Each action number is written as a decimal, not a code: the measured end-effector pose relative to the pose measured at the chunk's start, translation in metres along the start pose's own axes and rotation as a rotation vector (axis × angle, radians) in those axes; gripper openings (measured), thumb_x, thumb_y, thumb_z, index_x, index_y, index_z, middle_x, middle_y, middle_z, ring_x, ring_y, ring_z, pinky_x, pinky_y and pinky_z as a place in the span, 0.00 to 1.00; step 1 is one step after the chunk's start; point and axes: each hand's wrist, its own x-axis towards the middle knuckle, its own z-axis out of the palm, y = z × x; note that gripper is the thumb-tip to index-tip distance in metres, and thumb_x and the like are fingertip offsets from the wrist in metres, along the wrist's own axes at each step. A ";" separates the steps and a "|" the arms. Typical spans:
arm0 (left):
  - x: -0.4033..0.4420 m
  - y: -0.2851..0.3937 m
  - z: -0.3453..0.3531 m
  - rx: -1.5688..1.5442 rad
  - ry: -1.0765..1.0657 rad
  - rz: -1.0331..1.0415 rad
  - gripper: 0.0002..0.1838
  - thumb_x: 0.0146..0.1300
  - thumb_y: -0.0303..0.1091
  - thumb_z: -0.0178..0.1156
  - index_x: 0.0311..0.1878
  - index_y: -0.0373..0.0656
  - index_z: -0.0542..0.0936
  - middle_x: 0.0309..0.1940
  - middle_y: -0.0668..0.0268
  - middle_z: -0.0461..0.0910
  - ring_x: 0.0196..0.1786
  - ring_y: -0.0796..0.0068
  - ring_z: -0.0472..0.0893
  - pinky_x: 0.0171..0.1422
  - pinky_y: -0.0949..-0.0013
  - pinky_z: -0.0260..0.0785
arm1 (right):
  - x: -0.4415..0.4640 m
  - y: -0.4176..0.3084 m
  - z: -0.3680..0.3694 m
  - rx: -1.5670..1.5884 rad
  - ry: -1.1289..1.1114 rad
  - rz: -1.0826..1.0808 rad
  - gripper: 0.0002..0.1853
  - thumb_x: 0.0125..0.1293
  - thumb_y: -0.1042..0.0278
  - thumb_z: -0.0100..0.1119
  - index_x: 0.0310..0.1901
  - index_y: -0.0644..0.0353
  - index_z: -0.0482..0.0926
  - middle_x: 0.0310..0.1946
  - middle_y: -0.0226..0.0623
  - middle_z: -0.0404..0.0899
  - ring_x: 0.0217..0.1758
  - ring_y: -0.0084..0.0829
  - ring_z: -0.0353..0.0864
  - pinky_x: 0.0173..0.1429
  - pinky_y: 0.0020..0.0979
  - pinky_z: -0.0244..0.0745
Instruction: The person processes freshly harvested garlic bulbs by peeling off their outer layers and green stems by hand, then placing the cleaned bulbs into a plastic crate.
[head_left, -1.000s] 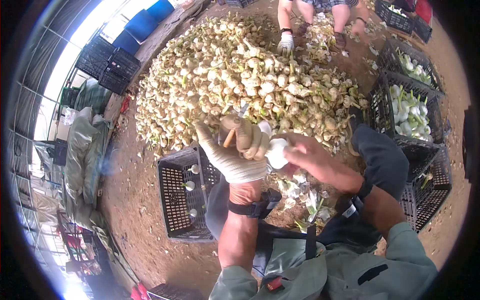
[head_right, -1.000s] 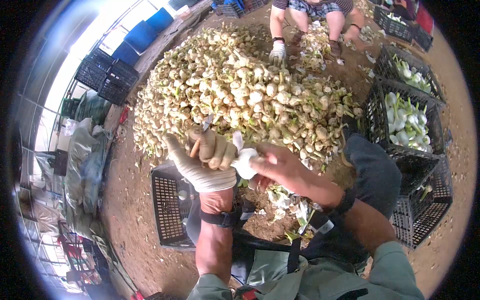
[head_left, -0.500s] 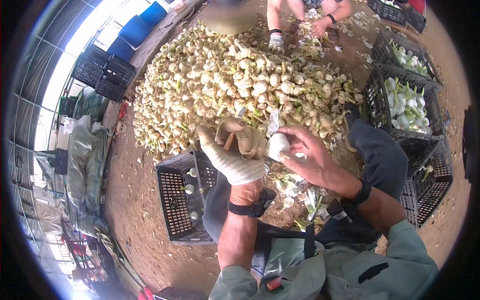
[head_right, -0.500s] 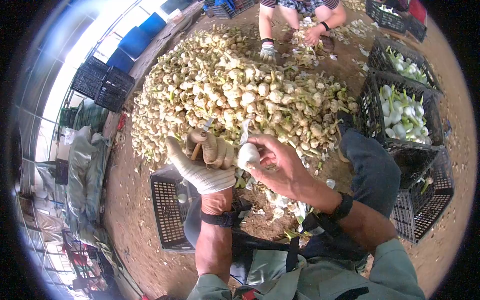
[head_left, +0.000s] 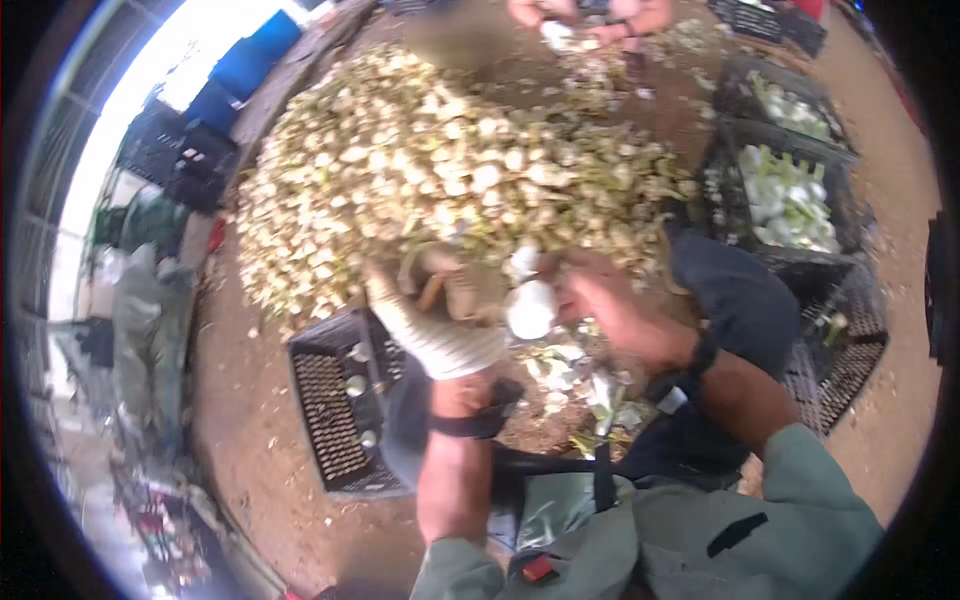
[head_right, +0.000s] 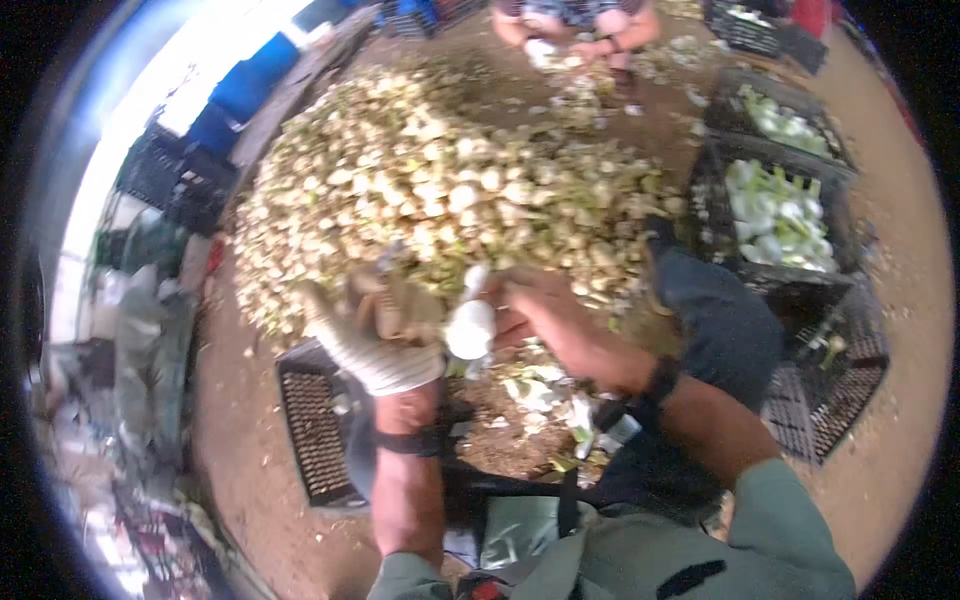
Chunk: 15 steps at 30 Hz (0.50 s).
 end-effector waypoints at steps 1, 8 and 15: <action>0.002 0.000 -0.005 0.063 -0.023 0.013 0.36 0.71 0.66 0.39 0.31 0.41 0.80 0.07 0.74 0.54 0.09 0.81 0.51 0.12 0.72 0.45 | 0.007 0.014 -0.013 0.053 -0.022 0.110 0.21 0.71 0.57 0.50 0.56 0.65 0.72 0.47 0.45 0.80 0.34 0.35 0.85 0.36 0.35 0.85; 0.002 -0.003 0.008 0.344 0.099 0.143 0.33 0.70 0.63 0.45 0.29 0.40 0.80 0.06 0.73 0.58 0.09 0.81 0.56 0.13 0.75 0.44 | -0.007 0.013 -0.014 -0.363 -0.125 0.071 0.26 0.73 0.45 0.47 0.49 0.64 0.77 0.36 0.41 0.83 0.34 0.31 0.86 0.34 0.31 0.84; -0.033 0.159 -0.078 1.012 0.809 0.466 0.29 0.64 0.62 0.56 0.33 0.40 0.83 0.12 0.75 0.66 0.12 0.83 0.58 0.16 0.77 0.45 | 0.015 0.062 -0.087 -0.913 0.052 0.259 0.13 0.66 0.63 0.54 0.40 0.65 0.79 0.23 0.37 0.79 0.23 0.25 0.80 0.27 0.28 0.74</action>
